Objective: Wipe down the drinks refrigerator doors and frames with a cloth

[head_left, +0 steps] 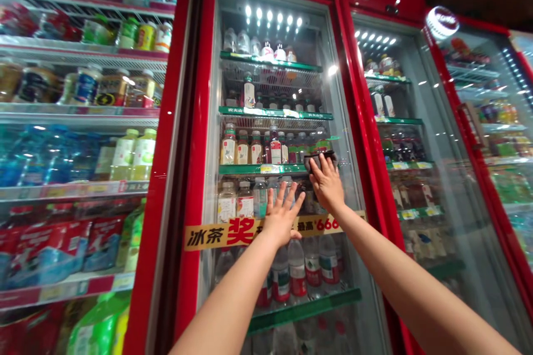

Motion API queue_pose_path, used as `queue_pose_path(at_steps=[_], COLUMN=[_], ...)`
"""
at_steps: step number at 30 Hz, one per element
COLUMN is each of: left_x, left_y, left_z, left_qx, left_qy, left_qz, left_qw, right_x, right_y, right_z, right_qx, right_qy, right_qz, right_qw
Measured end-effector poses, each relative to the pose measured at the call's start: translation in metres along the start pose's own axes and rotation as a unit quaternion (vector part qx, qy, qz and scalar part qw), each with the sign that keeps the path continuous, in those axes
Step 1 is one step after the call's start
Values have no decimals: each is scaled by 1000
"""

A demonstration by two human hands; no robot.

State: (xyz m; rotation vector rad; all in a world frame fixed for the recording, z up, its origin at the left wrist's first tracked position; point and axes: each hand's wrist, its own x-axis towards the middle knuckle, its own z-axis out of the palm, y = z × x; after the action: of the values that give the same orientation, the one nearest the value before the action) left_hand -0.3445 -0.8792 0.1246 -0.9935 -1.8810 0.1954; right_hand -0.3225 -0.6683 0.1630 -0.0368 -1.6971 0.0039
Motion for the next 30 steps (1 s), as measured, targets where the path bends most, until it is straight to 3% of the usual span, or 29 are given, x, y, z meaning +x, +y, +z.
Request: queue_pose_path(at_steps=[3,5,8,10,12,14,16,19,21,23,25,27,30], left_x=[-10,-26,-60,-83,-103,-116,-123,-127,-127,-128,-129,-129,-129], left_y=[-10,-22,-49,-68,-86,-101,-111,-118,-119,-118,-118,-117,-117], left_z=[-5,-9,-17,-23,-29,-31,-31,-26,-23,-21,-20,-18,-16], left_qx=[2,8,23,35,44,48,43,34,31,28,26,24,19], left_qy=[-6,-4,15,26,29,24,15,7,5,6,10,12,14], left_qz=[10,7,-19,-38,-54,-68,-78,-82,-78,-73,-73,-76,-76], left_qw=[1000,1000,999,998,997,996,996,996,996,997,997,997,997], right_x=[-26,-38,-29,-13,-2,-3,-16,-37,-38,-24,-3,12,10], right_y=[4,20,29,12,-19,-49,-62,-49,-33,-29,-47,-80,-124], right_z=[-10,-17,-16,-8,0,3,-1,-11,-13,-9,-1,8,10], right_qx=[-4,-5,-9,-11,-11,-8,-2,15,28,38,39,35,26], right_qy=[-57,-74,-40,-7,5,-8,-33,-51,-32,7,43,53,24], right_qz=[-106,-127,-31,51,74,25,-64,-170,-172,-120,-54,-30,-91], right_qw=[993,989,999,999,997,1000,997,984,984,992,997,998,995])
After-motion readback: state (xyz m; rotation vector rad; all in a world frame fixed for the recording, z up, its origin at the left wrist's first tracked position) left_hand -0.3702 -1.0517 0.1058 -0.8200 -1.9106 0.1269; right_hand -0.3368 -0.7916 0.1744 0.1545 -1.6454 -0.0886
